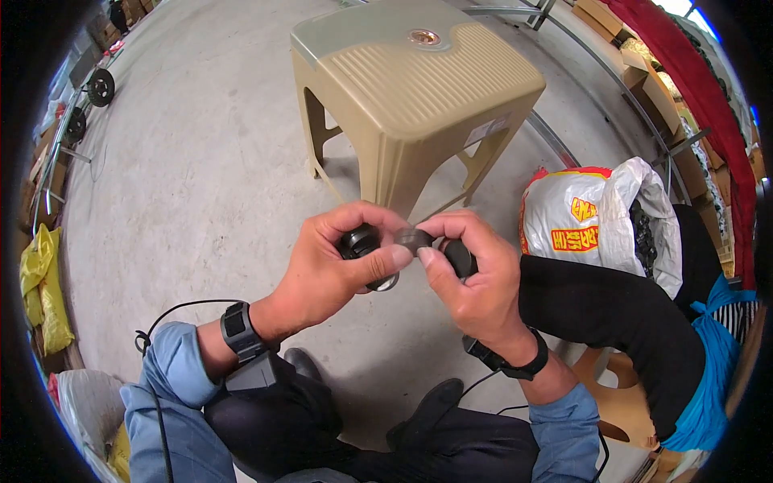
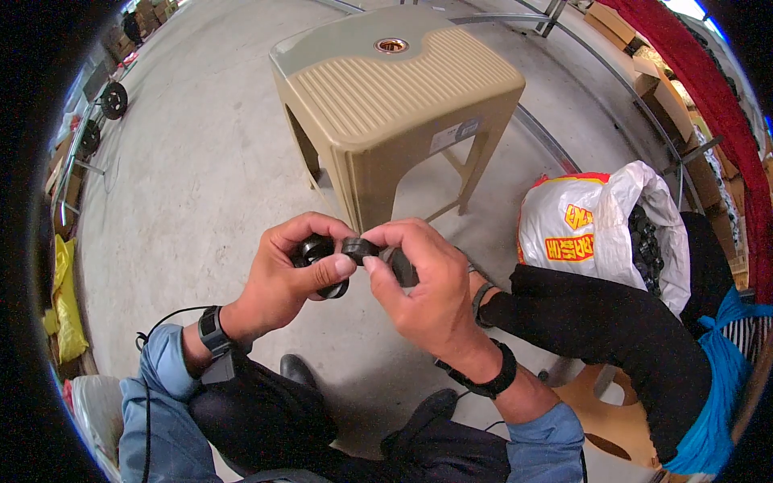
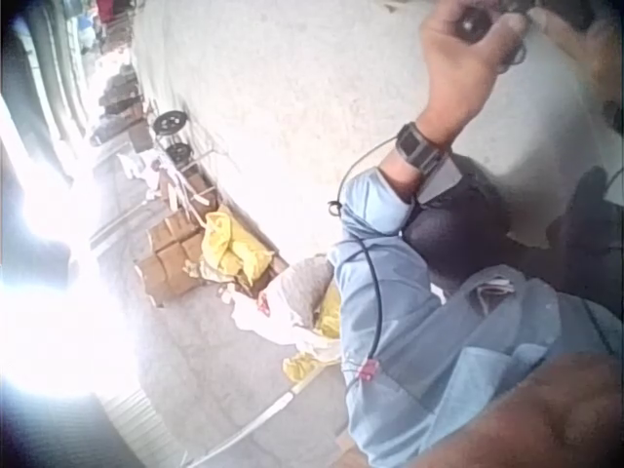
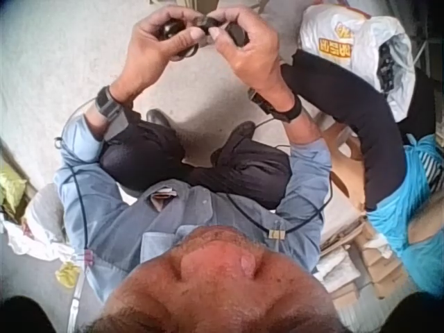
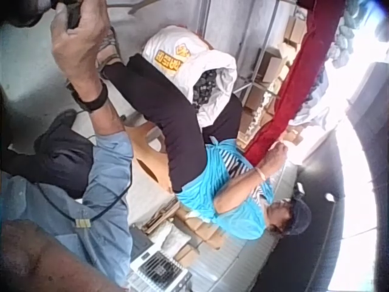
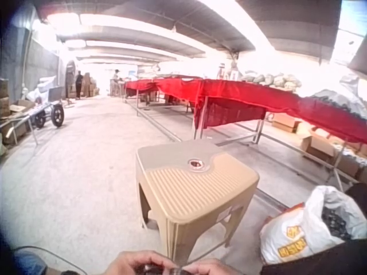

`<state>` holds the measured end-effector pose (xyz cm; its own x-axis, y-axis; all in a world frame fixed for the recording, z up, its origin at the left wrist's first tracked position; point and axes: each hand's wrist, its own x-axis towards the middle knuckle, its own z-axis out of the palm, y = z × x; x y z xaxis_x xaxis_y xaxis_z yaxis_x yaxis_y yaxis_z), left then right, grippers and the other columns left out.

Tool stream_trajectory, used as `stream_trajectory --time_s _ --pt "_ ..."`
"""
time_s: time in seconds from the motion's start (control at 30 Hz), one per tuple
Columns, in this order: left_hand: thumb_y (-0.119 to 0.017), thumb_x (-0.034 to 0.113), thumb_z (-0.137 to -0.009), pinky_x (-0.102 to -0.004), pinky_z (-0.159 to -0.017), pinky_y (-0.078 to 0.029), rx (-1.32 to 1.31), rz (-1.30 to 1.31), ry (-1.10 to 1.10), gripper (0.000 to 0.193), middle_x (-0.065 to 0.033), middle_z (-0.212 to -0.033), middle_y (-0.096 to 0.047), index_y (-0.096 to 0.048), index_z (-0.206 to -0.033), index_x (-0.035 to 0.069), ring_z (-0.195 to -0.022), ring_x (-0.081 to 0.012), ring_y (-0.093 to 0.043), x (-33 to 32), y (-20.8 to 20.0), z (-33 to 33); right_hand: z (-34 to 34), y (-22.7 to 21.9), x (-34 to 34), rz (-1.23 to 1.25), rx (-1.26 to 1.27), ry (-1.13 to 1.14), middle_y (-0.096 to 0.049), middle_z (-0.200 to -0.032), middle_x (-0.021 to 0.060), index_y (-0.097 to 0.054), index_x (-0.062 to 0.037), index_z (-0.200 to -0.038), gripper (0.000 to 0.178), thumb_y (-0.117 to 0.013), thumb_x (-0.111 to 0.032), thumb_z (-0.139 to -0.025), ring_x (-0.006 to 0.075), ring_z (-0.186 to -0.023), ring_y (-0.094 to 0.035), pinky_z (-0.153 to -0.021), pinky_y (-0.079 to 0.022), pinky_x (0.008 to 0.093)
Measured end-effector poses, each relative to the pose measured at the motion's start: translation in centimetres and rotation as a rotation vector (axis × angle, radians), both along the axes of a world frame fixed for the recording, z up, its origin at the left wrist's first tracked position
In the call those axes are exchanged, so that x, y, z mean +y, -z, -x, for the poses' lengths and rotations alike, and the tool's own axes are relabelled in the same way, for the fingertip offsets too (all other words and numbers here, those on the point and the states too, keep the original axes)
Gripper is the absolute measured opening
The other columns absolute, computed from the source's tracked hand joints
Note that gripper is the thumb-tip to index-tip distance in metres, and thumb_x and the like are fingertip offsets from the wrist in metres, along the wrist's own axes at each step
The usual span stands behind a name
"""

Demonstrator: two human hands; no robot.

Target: Inspecting and trimming small circular plastic parts using a screwdriver.

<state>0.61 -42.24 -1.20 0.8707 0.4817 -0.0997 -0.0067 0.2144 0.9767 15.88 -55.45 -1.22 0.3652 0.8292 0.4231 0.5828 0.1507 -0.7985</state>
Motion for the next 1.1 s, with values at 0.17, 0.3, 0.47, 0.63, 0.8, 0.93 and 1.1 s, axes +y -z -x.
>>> stream_trajectory --time_s 0.17,0.3,0.47,0.63,0.8,0.93,1.1 --pt "-0.078 0.011 -0.085 -0.0186 -0.056 -0.046 -0.058 -0.152 -0.030 0.026 0.0023 -0.083 -0.063 -0.065 -0.106 0.004 -0.069 -0.0032 -0.056 -0.09 0.32 -0.07 0.07 -0.15 0.11 -0.120 -0.182 -0.011 -0.062 -0.096 0.0144 -0.062 -0.0005 -0.104 0.028 -0.067 0.005 -0.077 0.0271 -0.078 -0.065 -0.066 -0.052 0.0347" --pt "-0.078 0.012 -0.085 -0.0184 -0.055 -0.045 -0.054 -0.173 -0.008 0.026 0.0011 -0.086 -0.065 -0.065 -0.106 0.003 -0.067 -0.0034 -0.056 0.01 0.28 0.07 -0.13 -0.02 0.13 -0.153 -0.266 -0.029 -0.062 -0.098 0.0148 -0.061 -0.0011 -0.106 0.034 -0.067 0.008 -0.075 0.0291 -0.079 -0.065 -0.068 -0.053 0.0369" --pt "-0.077 0.015 -0.086 -0.0182 -0.052 -0.043 -0.007 -0.016 0.013 0.026 0.0005 -0.084 -0.065 -0.065 -0.107 0.004 -0.065 -0.0030 -0.054 0.11 -0.05 0.07 -0.33 0.23 0.05 -0.116 -0.183 -0.037 -0.062 -0.099 0.0145 -0.061 -0.0013 -0.108 0.035 -0.067 0.009 -0.075 0.0278 -0.080 -0.065 -0.067 -0.053 0.0352" --pt "-0.073 0.012 -0.090 -0.0183 -0.054 -0.040 -0.025 -0.096 -0.013 0.022 0.0043 -0.078 -0.061 -0.067 -0.109 0.003 -0.065 -0.0011 -0.050 -0.01 -0.03 0.20 -0.06 0.14 0.00 -0.164 -0.151 -0.016 -0.063 -0.101 0.0140 -0.062 -0.0020 -0.109 0.036 -0.069 0.007 -0.075 0.0257 -0.080 -0.065 -0.066 -0.052 0.0333" --pt "-0.074 0.016 -0.089 -0.0187 -0.052 -0.042 -0.088 -0.107 -0.010 0.025 0.0008 -0.084 -0.065 -0.065 -0.110 0.005 -0.065 -0.0027 -0.054 0.13 0.30 0.34 -0.04 0.00 0.05 -0.168 -0.114 -0.004 -0.063 -0.099 0.0134 -0.062 -0.0026 -0.108 0.036 -0.072 0.006 -0.074 0.0244 -0.079 -0.064 -0.065 -0.052 0.0331" --pt "-0.074 0.017 -0.090 -0.0184 -0.052 -0.042 -0.096 -0.142 -0.021 0.025 0.0013 -0.085 -0.066 -0.065 -0.110 0.005 -0.067 -0.0026 -0.054 -0.07 0.33 0.33 -0.15 0.12 0.02 -0.180 -0.117 -0.029 -0.064 -0.099 0.0133 -0.062 -0.0026 -0.107 0.037 -0.072 0.006 -0.072 0.0257 -0.080 -0.064 -0.066 -0.052 0.0335" --pt "-0.068 0.017 -0.094 -0.0189 -0.054 -0.042 -0.044 0.131 0.046 0.026 0.0004 -0.089 -0.064 -0.063 -0.116 0.005 -0.070 -0.0039 -0.054 0.17 0.30 0.32 0.29 -0.22 -0.57 0.017 0.188 -0.005 -0.064 -0.097 0.0088 -0.061 -0.0010 -0.108 0.024 -0.067 -0.003 -0.085 0.0126 -0.074 -0.061 -0.062 -0.049 0.0266"
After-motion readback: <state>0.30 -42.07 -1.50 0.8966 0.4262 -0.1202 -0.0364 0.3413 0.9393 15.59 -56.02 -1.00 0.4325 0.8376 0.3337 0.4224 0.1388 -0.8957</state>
